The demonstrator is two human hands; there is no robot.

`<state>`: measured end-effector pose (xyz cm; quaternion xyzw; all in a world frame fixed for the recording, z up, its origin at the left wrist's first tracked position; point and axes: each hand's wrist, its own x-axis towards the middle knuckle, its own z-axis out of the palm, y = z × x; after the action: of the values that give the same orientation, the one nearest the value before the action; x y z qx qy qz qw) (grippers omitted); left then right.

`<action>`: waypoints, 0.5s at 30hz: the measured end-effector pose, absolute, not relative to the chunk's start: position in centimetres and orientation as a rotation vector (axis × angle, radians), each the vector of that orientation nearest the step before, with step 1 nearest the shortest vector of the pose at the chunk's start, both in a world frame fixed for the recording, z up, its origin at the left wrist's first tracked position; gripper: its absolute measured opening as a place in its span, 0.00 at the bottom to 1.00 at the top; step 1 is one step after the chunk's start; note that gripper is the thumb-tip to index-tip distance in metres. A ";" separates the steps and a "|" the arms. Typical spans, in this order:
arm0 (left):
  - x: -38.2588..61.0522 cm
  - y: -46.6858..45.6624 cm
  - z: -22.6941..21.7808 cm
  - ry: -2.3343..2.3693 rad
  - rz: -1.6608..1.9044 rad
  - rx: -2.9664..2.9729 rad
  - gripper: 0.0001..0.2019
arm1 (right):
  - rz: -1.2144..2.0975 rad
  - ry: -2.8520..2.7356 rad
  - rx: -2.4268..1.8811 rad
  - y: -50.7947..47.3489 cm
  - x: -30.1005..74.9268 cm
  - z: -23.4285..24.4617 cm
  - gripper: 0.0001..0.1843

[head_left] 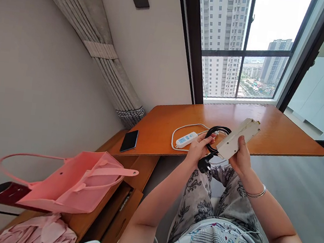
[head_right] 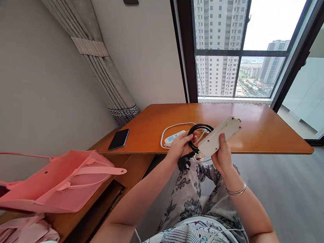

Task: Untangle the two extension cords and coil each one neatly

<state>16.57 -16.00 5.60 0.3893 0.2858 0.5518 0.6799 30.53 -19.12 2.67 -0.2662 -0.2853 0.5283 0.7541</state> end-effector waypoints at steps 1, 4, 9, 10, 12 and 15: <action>16.4 -16.0 5.7 0.626 1.258 0.887 0.07 | 1.115 -0.614 -0.596 -19.3 30.5 2.8 0.30; 15.7 -15.9 6.1 0.545 1.160 0.989 0.08 | 1.069 -0.618 -0.650 -20.0 30.5 3.1 0.32; 14.4 -15.1 7.3 0.560 0.861 1.099 0.15 | 1.164 -0.684 -0.727 -20.5 30.5 3.6 0.34; 14.3 -15.0 7.5 0.593 0.799 1.112 0.19 | 1.186 -0.693 -0.740 -20.5 30.5 3.5 0.35; 14.3 -14.7 7.8 0.642 0.674 1.128 0.24 | 1.214 -0.714 -0.775 -20.4 30.6 3.4 0.36; 14.5 -14.5 7.7 0.640 0.583 1.072 0.23 | 1.207 -0.745 -0.824 -20.1 30.8 3.0 0.38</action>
<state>14.51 -14.49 7.69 0.4944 0.2955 0.2691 0.7719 30.80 -20.14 3.04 -0.3674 -0.3321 0.5382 0.6820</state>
